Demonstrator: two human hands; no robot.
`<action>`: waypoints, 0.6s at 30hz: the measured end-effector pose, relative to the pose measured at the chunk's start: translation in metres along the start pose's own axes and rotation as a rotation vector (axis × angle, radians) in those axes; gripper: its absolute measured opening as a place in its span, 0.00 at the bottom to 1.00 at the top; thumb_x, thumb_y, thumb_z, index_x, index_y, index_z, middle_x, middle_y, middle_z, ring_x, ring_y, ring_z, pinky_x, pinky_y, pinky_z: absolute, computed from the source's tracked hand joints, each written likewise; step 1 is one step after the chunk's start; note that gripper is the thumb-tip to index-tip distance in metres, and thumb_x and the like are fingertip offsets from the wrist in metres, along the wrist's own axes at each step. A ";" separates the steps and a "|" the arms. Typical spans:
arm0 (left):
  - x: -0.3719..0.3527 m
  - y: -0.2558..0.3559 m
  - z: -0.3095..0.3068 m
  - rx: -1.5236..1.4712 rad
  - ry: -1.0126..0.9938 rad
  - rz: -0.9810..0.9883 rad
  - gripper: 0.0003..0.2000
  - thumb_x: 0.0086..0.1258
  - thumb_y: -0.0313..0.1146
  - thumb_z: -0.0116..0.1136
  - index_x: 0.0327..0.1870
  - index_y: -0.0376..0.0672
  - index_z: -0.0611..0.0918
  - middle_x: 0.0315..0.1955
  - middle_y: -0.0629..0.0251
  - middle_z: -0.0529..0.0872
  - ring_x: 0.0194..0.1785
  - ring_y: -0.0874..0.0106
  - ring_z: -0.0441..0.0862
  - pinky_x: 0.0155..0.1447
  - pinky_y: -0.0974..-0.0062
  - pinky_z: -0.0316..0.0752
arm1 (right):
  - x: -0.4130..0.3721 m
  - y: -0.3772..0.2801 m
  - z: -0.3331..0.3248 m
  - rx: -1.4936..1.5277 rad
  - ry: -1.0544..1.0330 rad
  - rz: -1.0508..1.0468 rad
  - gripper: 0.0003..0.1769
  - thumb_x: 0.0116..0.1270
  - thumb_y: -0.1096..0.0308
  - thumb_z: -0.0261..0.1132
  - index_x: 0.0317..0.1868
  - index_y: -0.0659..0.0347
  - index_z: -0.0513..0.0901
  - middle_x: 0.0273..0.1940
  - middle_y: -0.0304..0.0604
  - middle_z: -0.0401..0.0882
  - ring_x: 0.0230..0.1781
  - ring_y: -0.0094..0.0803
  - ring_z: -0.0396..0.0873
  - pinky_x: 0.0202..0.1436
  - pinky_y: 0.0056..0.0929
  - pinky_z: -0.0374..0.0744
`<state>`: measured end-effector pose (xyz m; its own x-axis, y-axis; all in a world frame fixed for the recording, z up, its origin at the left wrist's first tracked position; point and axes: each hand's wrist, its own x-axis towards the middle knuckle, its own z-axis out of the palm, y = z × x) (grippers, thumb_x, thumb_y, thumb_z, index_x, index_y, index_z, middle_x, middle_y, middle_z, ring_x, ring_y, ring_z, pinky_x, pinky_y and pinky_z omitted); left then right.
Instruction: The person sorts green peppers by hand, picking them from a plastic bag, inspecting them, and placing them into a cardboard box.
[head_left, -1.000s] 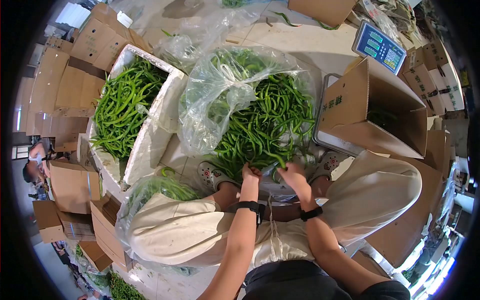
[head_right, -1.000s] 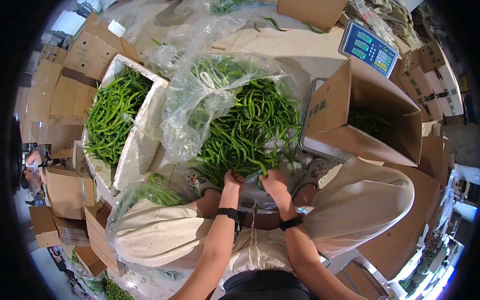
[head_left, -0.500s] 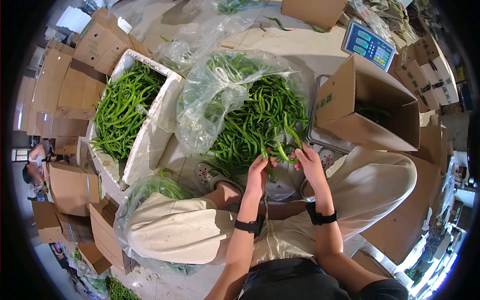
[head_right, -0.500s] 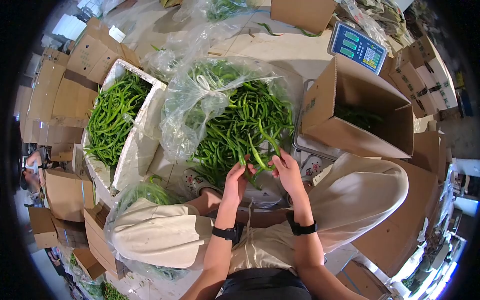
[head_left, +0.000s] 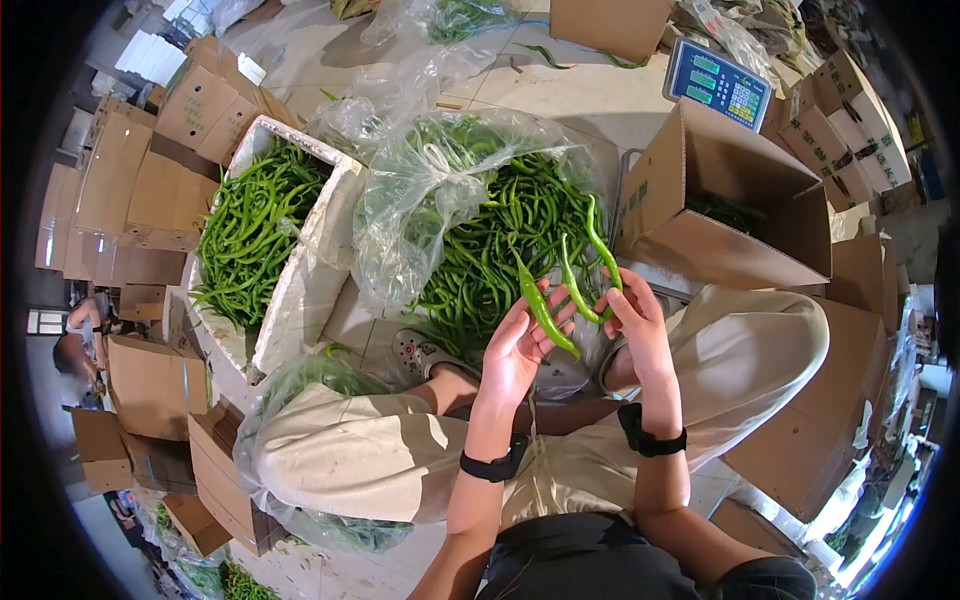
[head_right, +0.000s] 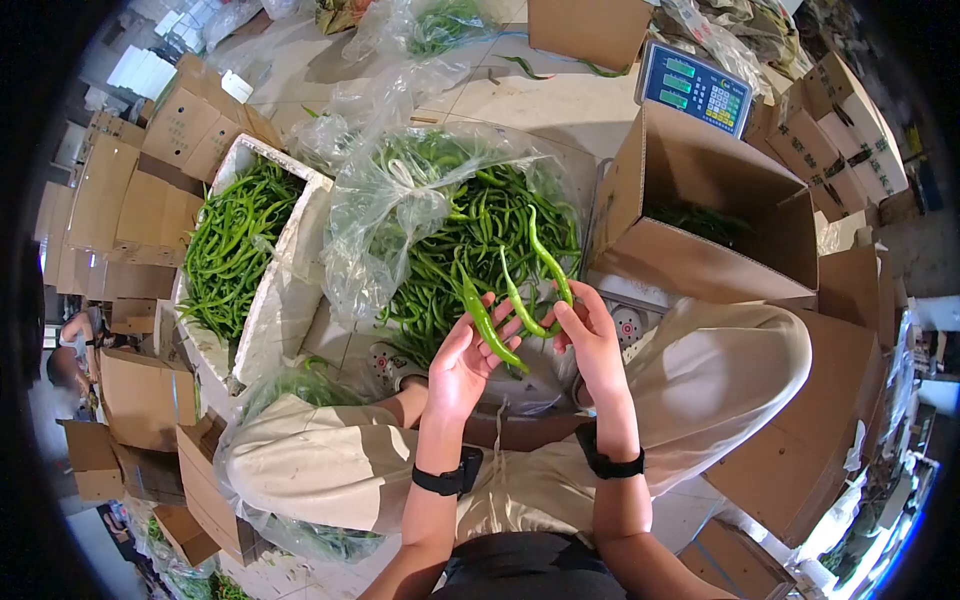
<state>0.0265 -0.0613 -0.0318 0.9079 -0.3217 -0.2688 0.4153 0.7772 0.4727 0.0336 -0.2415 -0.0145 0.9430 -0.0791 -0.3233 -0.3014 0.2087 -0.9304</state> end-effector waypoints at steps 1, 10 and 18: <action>-0.002 -0.001 0.001 0.028 0.010 0.004 0.25 0.73 0.37 0.46 0.68 0.35 0.62 0.63 0.50 0.69 0.61 0.59 0.74 0.64 0.62 0.71 | -0.002 -0.001 -0.001 0.005 -0.015 -0.008 0.16 0.72 0.68 0.55 0.58 0.61 0.73 0.31 0.36 0.77 0.24 0.17 0.69 0.26 0.16 0.69; -0.007 -0.009 0.005 0.142 0.049 -0.027 0.23 0.72 0.37 0.50 0.65 0.38 0.66 0.61 0.54 0.73 0.60 0.66 0.75 0.59 0.71 0.72 | -0.016 -0.017 -0.002 0.002 -0.196 0.000 0.18 0.72 0.69 0.55 0.59 0.66 0.73 0.32 0.36 0.78 0.29 0.16 0.73 0.27 0.15 0.69; -0.001 -0.018 0.011 0.132 0.156 -0.061 0.19 0.69 0.39 0.58 0.58 0.42 0.73 0.47 0.67 0.81 0.46 0.76 0.79 0.47 0.78 0.73 | -0.019 -0.005 0.007 -0.027 -0.406 0.136 0.20 0.74 0.67 0.52 0.63 0.64 0.70 0.32 0.37 0.80 0.20 0.18 0.74 0.24 0.15 0.73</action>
<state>0.0186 -0.0809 -0.0305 0.8652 -0.2706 -0.4221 0.4826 0.6780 0.5544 0.0185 -0.2342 -0.0022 0.8719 0.3385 -0.3538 -0.4252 0.1650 -0.8899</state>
